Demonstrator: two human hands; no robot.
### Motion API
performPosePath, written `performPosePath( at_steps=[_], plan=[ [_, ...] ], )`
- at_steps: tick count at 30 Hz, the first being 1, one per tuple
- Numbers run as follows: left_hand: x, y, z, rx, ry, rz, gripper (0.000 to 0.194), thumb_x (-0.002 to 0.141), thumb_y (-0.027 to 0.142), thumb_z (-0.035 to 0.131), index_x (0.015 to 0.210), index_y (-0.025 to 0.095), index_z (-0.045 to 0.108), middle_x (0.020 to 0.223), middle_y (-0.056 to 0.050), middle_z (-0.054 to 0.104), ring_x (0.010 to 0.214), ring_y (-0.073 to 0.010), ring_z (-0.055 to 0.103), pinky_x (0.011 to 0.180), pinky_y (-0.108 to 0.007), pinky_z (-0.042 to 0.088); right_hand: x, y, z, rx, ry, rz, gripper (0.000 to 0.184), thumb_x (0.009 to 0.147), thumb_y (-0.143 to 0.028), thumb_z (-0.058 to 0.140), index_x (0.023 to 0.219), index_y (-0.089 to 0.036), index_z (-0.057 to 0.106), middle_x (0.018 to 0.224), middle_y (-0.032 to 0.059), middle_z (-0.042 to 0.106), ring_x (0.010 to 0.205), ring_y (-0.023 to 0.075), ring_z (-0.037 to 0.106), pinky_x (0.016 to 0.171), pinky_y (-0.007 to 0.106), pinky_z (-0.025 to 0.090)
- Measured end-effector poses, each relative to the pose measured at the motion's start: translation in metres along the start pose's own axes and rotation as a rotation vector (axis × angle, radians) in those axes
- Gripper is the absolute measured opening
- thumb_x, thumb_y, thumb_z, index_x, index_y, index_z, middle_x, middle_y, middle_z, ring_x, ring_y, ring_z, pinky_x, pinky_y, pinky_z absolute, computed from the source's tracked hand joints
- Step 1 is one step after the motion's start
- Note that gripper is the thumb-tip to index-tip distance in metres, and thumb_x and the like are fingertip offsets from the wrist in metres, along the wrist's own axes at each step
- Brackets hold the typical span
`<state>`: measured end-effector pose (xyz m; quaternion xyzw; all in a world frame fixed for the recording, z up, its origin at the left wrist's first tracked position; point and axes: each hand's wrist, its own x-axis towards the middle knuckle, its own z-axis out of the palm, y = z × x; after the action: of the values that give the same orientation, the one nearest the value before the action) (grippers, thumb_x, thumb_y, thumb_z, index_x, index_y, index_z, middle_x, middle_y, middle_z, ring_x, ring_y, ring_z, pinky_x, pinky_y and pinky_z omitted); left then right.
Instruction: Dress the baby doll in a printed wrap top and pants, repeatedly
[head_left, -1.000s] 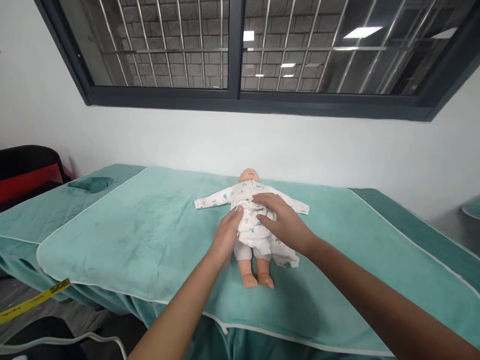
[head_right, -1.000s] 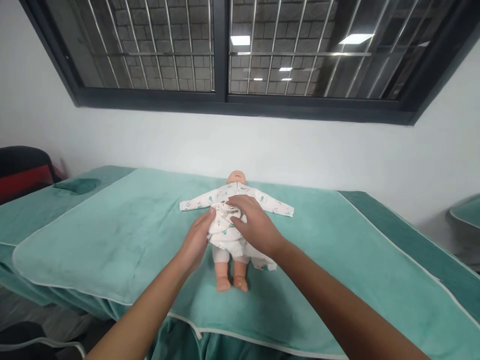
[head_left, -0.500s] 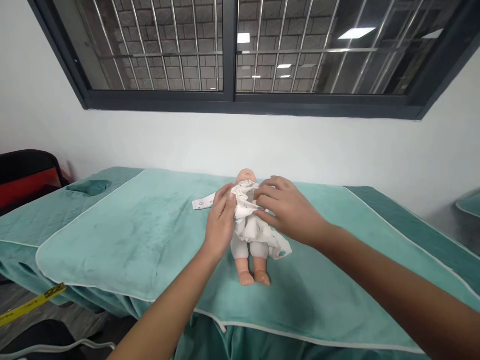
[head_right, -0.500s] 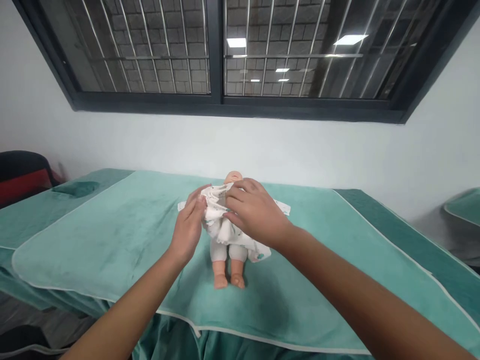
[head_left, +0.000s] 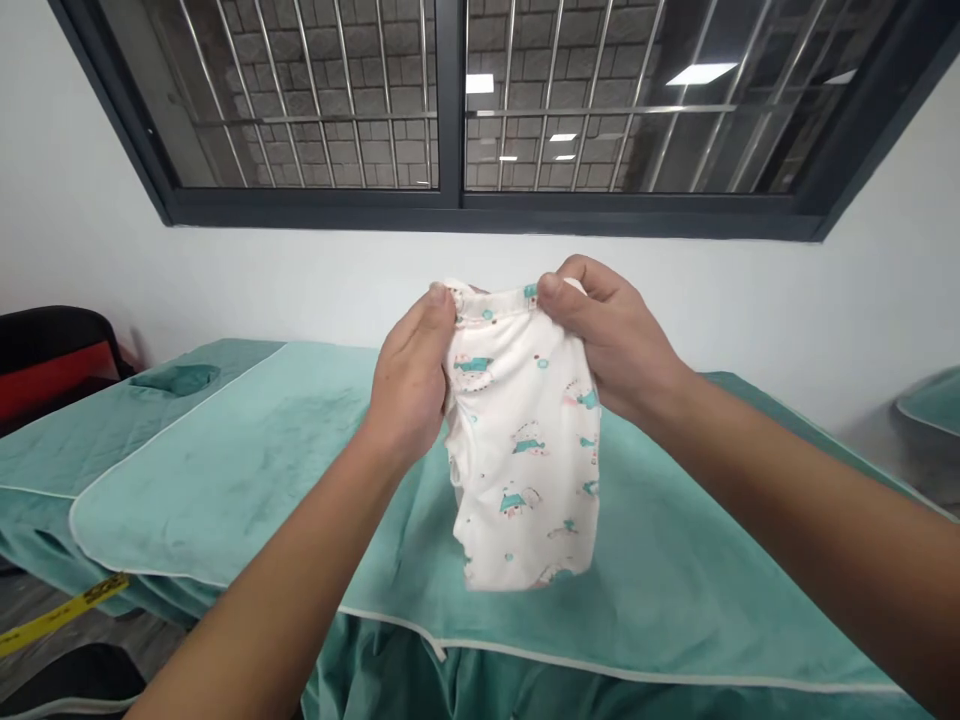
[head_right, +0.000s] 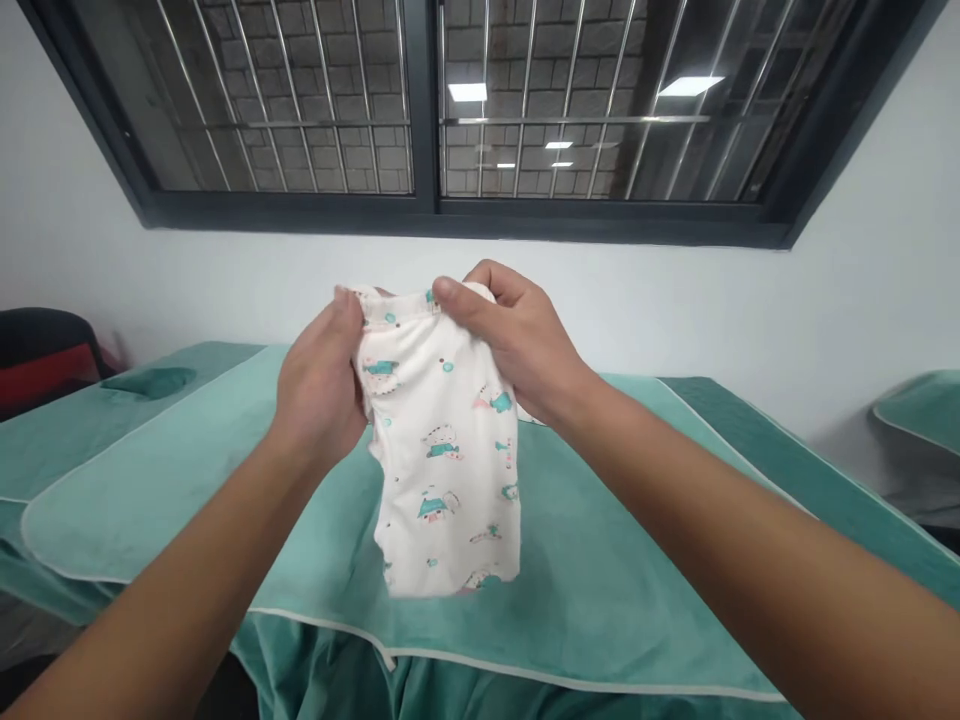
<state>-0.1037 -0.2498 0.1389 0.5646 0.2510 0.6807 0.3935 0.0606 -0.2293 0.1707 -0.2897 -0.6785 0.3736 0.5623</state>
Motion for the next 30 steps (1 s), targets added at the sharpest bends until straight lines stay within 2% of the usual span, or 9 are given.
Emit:
performPosePath(
  at_steps=[6, 8, 10, 14, 16, 18, 24, 26, 30],
  plan=[
    [0.004, -0.003, -0.004, -0.035, -0.344, -0.336, 0.034, 0.076, 0.047, 0.072, 0.090, 0.017, 0.064, 0.082, -0.004, 0.067, 0.069, -0.0164, 0.063, 0.061, -0.026, 0.047, 0.014, 0.023, 0.000, 0.108, 0.101, 0.014, 0.051, 0.073, -0.073, 0.061, 0.075, -0.024, 0.044, 0.063, -0.0041, 0.039, 0.058, 0.0118, 0.043, 0.053, 0.026, 0.037],
    [0.002, -0.005, -0.006, -0.064, -0.330, -0.382, 0.029, 0.073, 0.038, 0.076, 0.086, 0.017, 0.062, 0.077, -0.002, 0.065, 0.064, -0.0140, 0.060, 0.058, -0.024, 0.046, 0.013, 0.031, -0.003, 0.120, 0.084, 0.046, 0.053, 0.072, -0.073, 0.062, 0.072, -0.024, 0.042, 0.061, -0.0049, 0.037, 0.054, 0.0108, 0.039, 0.051, 0.026, 0.034],
    [0.003, -0.008, -0.009, -0.125, -0.192, -0.317, 0.025, 0.073, 0.032, 0.075, 0.073, 0.018, 0.054, 0.066, 0.003, 0.056, 0.056, -0.0094, 0.053, 0.053, -0.020, 0.041, 0.008, 0.038, -0.008, 0.112, 0.037, 0.078, 0.054, 0.073, -0.072, 0.062, 0.068, -0.023, 0.041, 0.059, -0.0056, 0.036, 0.051, 0.0093, 0.034, 0.049, 0.025, 0.030],
    [0.010, -0.012, -0.018, -0.214, -0.012, -0.238, 0.039, 0.075, 0.032, 0.073, 0.062, 0.019, 0.038, 0.058, 0.006, 0.041, 0.049, -0.0061, 0.043, 0.047, -0.019, 0.035, -0.006, 0.038, -0.020, -0.134, -0.337, 0.166, 0.048, 0.071, -0.064, 0.069, 0.065, -0.019, 0.052, 0.060, -0.0048, 0.044, 0.052, 0.0080, 0.037, 0.048, 0.023, 0.028],
    [0.012, -0.013, -0.022, -0.187, -0.021, -0.284, 0.039, 0.076, 0.039, 0.073, 0.064, 0.019, 0.042, 0.059, 0.006, 0.042, 0.049, -0.0069, 0.044, 0.048, -0.020, 0.036, -0.010, 0.032, -0.024, -0.295, -0.610, 0.258, 0.042, 0.067, -0.057, 0.076, 0.069, -0.017, 0.061, 0.065, -0.0028, 0.053, 0.058, 0.0102, 0.047, 0.051, 0.022, 0.032],
    [0.009, -0.015, -0.024, -0.117, -0.065, -0.340, 0.039, 0.077, 0.046, 0.070, 0.067, 0.019, 0.045, 0.059, 0.005, 0.046, 0.049, -0.0075, 0.044, 0.048, -0.021, 0.036, -0.012, 0.027, -0.024, -0.342, -0.715, 0.296, 0.039, 0.066, -0.053, 0.077, 0.074, -0.017, 0.066, 0.070, -0.0010, 0.059, 0.064, 0.0126, 0.053, 0.055, 0.023, 0.037],
    [-0.015, -0.017, -0.019, 0.258, -0.529, -0.422, 0.037, 0.066, 0.043, 0.079, 0.089, 0.018, 0.065, 0.088, -0.004, 0.070, 0.082, -0.0216, 0.064, 0.072, -0.029, 0.049, -0.008, 0.027, -0.013, 0.027, -0.301, 0.252, 0.042, 0.073, -0.057, 0.072, 0.081, -0.018, 0.063, 0.071, 0.0002, 0.063, 0.061, 0.0128, 0.056, 0.055, 0.024, 0.043],
    [-0.018, -0.020, -0.017, 0.298, -0.484, -0.447, 0.036, 0.066, 0.039, 0.078, 0.092, 0.017, 0.067, 0.091, -0.005, 0.072, 0.087, -0.0262, 0.066, 0.075, -0.033, 0.050, -0.009, 0.033, -0.010, 0.149, -0.249, 0.286, 0.043, 0.073, -0.060, 0.070, 0.080, -0.018, 0.061, 0.073, 0.0012, 0.064, 0.062, 0.0137, 0.058, 0.057, 0.025, 0.046],
    [-0.013, -0.031, -0.017, -0.017, -0.166, -0.391, 0.031, 0.074, 0.033, 0.066, 0.100, 0.016, 0.067, 0.085, -0.005, 0.072, 0.079, -0.0244, 0.068, 0.071, -0.034, 0.052, -0.019, 0.044, -0.007, 0.083, -0.286, 0.296, 0.044, 0.073, -0.062, 0.069, 0.078, -0.018, 0.065, 0.069, 0.0006, 0.064, 0.058, 0.0126, 0.056, 0.053, 0.024, 0.044]
  ],
)
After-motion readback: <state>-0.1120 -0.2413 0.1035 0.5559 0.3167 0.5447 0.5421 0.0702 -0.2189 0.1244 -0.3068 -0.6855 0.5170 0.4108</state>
